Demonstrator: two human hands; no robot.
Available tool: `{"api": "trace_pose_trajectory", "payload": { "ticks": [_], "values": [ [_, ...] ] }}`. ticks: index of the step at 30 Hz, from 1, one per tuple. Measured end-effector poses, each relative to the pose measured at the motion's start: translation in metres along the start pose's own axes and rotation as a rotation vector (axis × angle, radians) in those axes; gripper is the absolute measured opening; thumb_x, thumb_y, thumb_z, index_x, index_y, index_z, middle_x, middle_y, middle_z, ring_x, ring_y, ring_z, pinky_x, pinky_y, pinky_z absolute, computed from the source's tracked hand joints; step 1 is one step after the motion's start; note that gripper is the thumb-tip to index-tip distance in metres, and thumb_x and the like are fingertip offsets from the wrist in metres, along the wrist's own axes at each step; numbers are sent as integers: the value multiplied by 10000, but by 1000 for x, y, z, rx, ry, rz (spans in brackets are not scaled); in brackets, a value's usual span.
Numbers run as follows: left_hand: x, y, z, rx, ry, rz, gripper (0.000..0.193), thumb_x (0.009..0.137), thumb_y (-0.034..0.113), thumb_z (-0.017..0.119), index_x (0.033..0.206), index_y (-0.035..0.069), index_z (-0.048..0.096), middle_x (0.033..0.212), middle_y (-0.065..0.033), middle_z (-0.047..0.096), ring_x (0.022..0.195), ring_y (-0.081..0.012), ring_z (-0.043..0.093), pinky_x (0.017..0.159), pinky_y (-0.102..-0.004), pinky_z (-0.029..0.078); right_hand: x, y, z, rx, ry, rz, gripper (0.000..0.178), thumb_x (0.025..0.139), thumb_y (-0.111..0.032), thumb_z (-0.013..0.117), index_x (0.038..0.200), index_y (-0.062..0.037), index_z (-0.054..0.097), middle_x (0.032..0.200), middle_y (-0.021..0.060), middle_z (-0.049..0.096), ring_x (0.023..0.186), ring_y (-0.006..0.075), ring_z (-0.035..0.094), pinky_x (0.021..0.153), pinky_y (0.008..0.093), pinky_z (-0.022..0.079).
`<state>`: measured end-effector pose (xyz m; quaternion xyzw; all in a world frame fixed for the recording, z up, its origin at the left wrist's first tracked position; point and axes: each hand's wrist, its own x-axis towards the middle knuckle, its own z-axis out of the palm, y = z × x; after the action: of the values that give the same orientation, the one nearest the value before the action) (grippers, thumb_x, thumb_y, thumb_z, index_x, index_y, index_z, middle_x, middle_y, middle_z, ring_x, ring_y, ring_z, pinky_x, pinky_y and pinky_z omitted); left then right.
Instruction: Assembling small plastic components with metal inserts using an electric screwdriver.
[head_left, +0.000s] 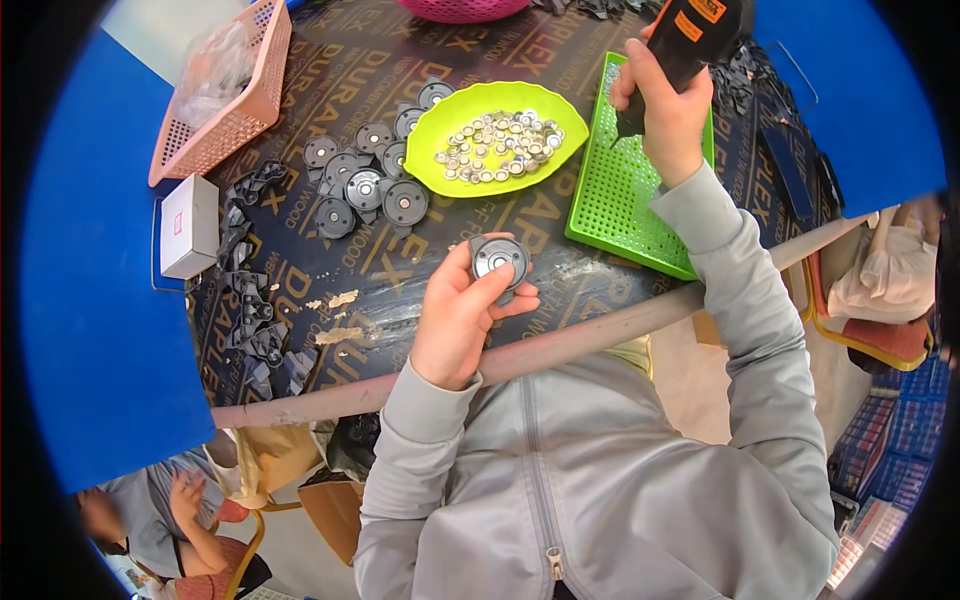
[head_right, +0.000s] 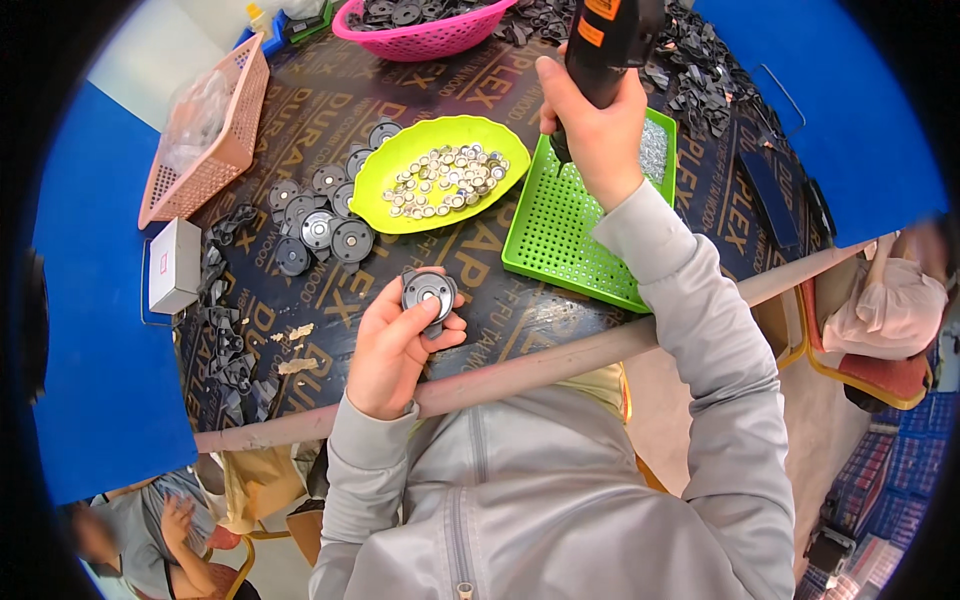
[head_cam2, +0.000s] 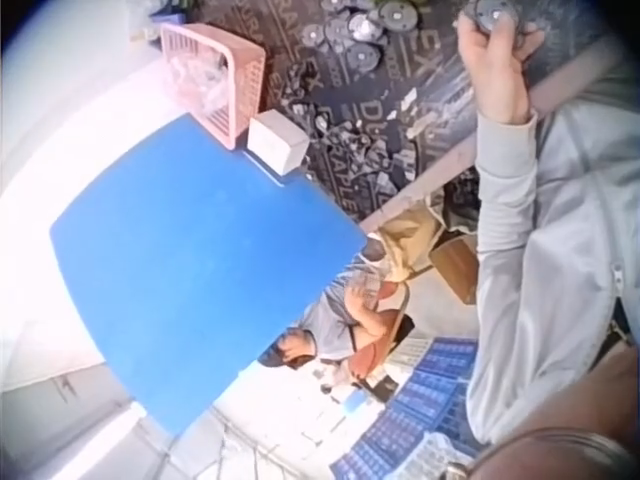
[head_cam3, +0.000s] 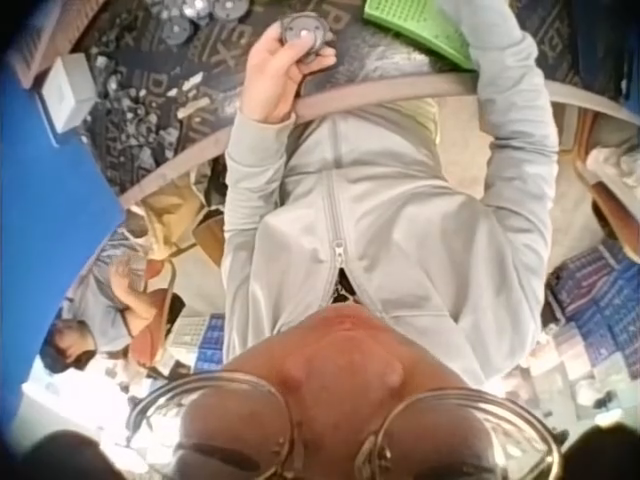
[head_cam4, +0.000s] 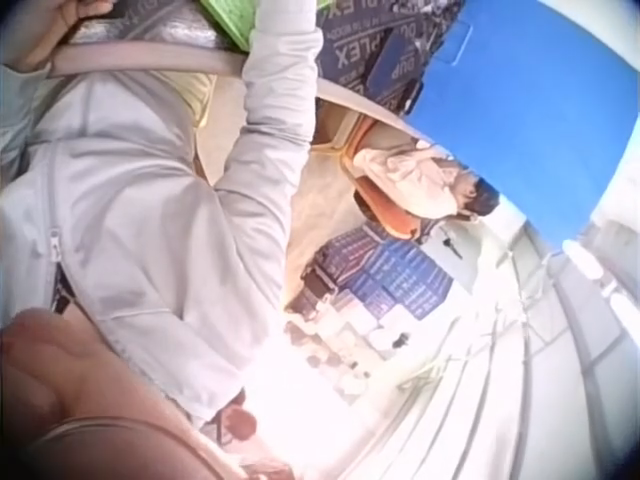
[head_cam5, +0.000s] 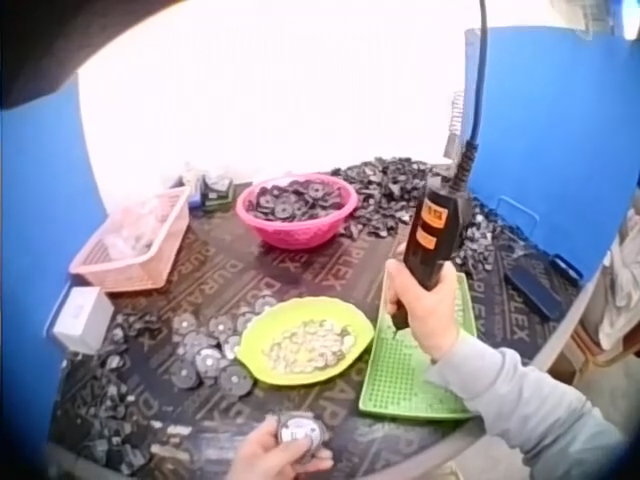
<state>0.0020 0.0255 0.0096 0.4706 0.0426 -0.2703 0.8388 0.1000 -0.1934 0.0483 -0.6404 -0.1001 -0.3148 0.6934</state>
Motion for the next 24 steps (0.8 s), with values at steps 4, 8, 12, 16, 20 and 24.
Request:
{"api": "trace_pose_trajectory", "payload": {
  "ticks": [4,8,12,16,20,24],
  "values": [
    [0,-1,0,-34,6,13,290,839,72,471,1115,-12,441,944,-128,552,759,-169,583,695,-290,514,4,-5,0,1,17,-6,208,802,-58,543,986,-23,451,547,48,480,441,129,463,443,255,390],
    [1,0,0,-61,1,14,277,843,74,464,1106,-12,453,932,-105,554,780,-180,580,714,-304,510,6,-28,9,15,-12,-73,226,830,-79,504,1042,-34,441,558,43,446,455,130,428,460,287,389],
    [3,-2,-3,-59,-31,28,267,843,67,457,1099,-11,458,927,-94,552,785,-183,578,714,-307,509,-11,-71,30,298,-243,55,203,891,-178,408,1071,-85,413,610,26,421,513,115,405,549,291,363],
    [3,-1,-4,-116,-10,31,194,843,61,465,1025,-7,468,902,-76,549,777,-170,573,703,-301,521,-41,-78,70,461,-412,82,247,887,-159,371,1112,-59,347,607,39,426,494,125,415,534,287,378],
    [5,-3,-6,-123,-25,33,189,846,57,459,1023,-10,466,898,-73,551,777,-166,573,700,-293,522,-62,-82,102,385,-224,174,428,776,-128,578,1050,14,281,580,87,473,438,153,453,441,267,407],
    [4,-3,-5,-142,-36,30,196,846,48,455,1034,-10,461,896,-67,551,772,-155,574,698,-284,523,-64,-75,105,314,-302,181,342,799,-102,513,1072,-8,329,582,66,455,450,139,441,464,273,401]
  ]
}}
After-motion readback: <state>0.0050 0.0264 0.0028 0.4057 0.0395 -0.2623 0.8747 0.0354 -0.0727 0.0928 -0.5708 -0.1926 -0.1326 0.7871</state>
